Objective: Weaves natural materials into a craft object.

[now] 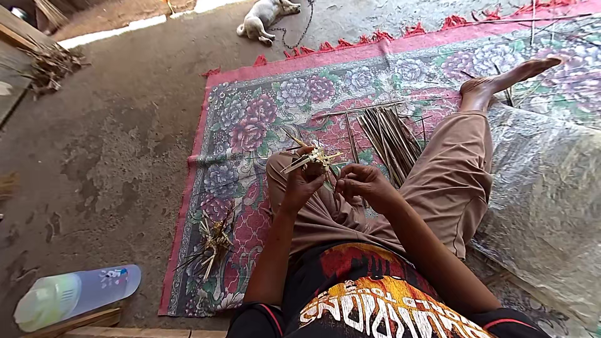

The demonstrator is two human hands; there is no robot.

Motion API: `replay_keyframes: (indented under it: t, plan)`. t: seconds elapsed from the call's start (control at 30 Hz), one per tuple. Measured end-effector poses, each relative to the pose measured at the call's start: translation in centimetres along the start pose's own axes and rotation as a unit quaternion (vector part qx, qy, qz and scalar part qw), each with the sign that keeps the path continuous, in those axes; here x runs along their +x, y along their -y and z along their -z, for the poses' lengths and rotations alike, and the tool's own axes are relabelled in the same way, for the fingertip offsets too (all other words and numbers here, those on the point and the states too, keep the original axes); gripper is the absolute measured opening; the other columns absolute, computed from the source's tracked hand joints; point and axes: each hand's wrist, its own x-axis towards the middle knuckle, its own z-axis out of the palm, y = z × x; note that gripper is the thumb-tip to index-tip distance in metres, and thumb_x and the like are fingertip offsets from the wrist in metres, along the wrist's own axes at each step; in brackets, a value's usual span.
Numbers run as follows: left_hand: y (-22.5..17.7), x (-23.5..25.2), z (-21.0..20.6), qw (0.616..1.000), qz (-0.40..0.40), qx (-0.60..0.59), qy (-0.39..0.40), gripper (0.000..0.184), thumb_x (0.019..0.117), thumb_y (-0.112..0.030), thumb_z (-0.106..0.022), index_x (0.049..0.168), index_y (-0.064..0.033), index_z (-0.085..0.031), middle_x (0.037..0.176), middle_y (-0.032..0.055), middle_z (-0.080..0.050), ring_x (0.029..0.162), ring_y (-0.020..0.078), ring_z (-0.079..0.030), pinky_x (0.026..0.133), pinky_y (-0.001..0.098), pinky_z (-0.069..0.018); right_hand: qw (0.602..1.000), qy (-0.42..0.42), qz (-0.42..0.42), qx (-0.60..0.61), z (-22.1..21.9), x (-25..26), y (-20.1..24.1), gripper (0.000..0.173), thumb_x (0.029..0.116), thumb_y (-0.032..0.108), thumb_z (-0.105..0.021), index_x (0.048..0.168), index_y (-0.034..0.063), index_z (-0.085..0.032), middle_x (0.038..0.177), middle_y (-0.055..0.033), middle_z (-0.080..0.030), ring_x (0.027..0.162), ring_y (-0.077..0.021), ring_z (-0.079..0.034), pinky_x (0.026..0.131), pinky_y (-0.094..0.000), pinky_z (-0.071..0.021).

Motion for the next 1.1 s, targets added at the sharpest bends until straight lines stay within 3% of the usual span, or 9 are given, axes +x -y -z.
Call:
replay_keyframes:
  t: [0.17,0.27,0.33,0.47,0.6,0.73,0.8,0.93,1.1]
  plan:
    - [-0.7,-0.2,-0.8,0.999,0.036,-0.017,0.006,0.095,0.0751,0.023,-0.07,0.152,-0.0198,-0.035,0.139,0.0058,-0.053,0.105,0.0143,-0.067,0.085,0.0318,-0.0606,0.994,-0.051,0.089,-0.04,-0.2,0.3,-0.6,0.012,0.0954,-0.002,-0.062,0.101,0.0067,-0.068,0.083,-0.0005,-0.072,0.062,-0.0043,-0.063,0.062,-0.0212,-0.0562]
    - [-0.9,-0.3,-1.5,0.999,0.049,-0.018,0.003,0.092,0.0751,0.021,-0.07,0.152,-0.0173,-0.035,0.139,0.0061,-0.053,0.109,0.0151,-0.065,0.088,0.0332,-0.0598,0.979,-0.076,0.151,-0.118,-0.3,0.7,-1.4,0.011,0.0939,-0.003,-0.064,0.103,0.0031,-0.069,0.08,0.002,-0.069,0.063,-0.0018,-0.061,0.061,-0.02,-0.0554]
    - [-1.0,-0.3,-1.9,0.998,0.059,-0.01,-0.001,0.091,0.0746,0.021,-0.071,0.15,-0.0159,-0.037,0.137,0.0074,-0.055,0.108,0.0165,-0.066,0.088,0.0346,-0.0604,0.957,-0.091,0.179,-0.211,-0.1,0.9,-2.1,0.01,0.0925,-0.001,-0.066,0.102,0.0005,-0.071,0.084,-0.0011,-0.069,0.065,-0.0024,-0.06,0.062,-0.0209,-0.0545]
    - [-0.9,-0.4,-2.2,0.997,0.069,0.031,-0.005,0.089,0.0746,0.019,-0.072,0.15,-0.0131,-0.038,0.139,0.0083,-0.055,0.11,0.0159,-0.065,0.089,0.0346,-0.0592,0.91,-0.102,0.16,-0.368,-0.2,0.8,-2.5,0.018,0.0925,0.009,-0.068,0.108,0.0033,-0.074,0.092,-0.0091,-0.065,0.066,-0.0129,-0.057,0.06,-0.0333,-0.0513]
    - [-0.9,-0.2,-2.0,0.997,0.07,0.038,-0.009,0.089,0.0741,0.018,-0.073,0.15,-0.0119,-0.037,0.139,0.01,-0.055,0.112,0.0174,-0.065,0.09,0.0363,-0.059,0.908,-0.101,0.155,-0.377,-0.3,0.7,-2.8,0.029,0.0898,0.017,-0.068,0.116,0.0062,-0.074,0.088,-0.0061,-0.063,0.062,-0.0102,-0.051,0.055,-0.031,-0.0455]
    - [-1.0,-0.1,-2.2,0.996,0.085,0.024,-0.014,0.09,0.074,0.018,-0.074,0.15,-0.0126,-0.037,0.135,0.0093,-0.057,0.108,0.0171,-0.066,0.089,0.0356,-0.0596,0.909,-0.134,0.181,-0.35,-0.5,0.9,-3.5,0.02,0.0924,0.02,-0.07,0.104,0.0044,-0.075,0.083,-0.0039,-0.062,0.063,-0.0077,-0.053,0.057,-0.0273,-0.0473]
    - [-0.8,-0.2,-2.4,0.996,0.092,0.015,-0.014,0.09,0.0742,0.017,-0.074,0.151,-0.0135,-0.037,0.134,0.0091,-0.058,0.108,0.0172,-0.066,0.089,0.0352,-0.0595,0.907,-0.149,0.202,-0.339,-0.7,0.9,-3.7,0.015,0.0945,0.015,-0.067,0.097,0.0022,-0.075,0.084,-0.0049,-0.065,0.066,-0.0074,-0.058,0.06,-0.026,-0.052]
    - [-0.8,-0.1,-2.6,0.993,0.116,-0.013,-0.017,0.091,0.0745,0.02,-0.071,0.15,-0.0149,-0.036,0.135,0.0068,-0.056,0.106,0.0138,-0.065,0.089,0.0326,-0.0587,0.897,-0.147,0.227,-0.35,-0.4,1.0,-3.7,0.015,0.0956,0.015,-0.069,0.096,0.0017,-0.075,0.087,-0.0065,-0.069,0.076,-0.0114,-0.065,0.071,-0.032,-0.0565]
    - [-0.7,0.0,-2.2,0.992,0.117,-0.025,-0.03,0.088,0.0759,0.019,-0.072,0.149,-0.0146,-0.036,0.134,0.0073,-0.057,0.105,0.0146,-0.066,0.088,0.0335,-0.0589,0.887,-0.111,0.247,-0.374,-0.1,1.0,-3.2,0.012,0.0935,0.006,-0.069,0.102,0.0,-0.075,0.095,-0.0106,-0.071,0.084,-0.0156,-0.068,0.076,-0.0346,-0.0586]
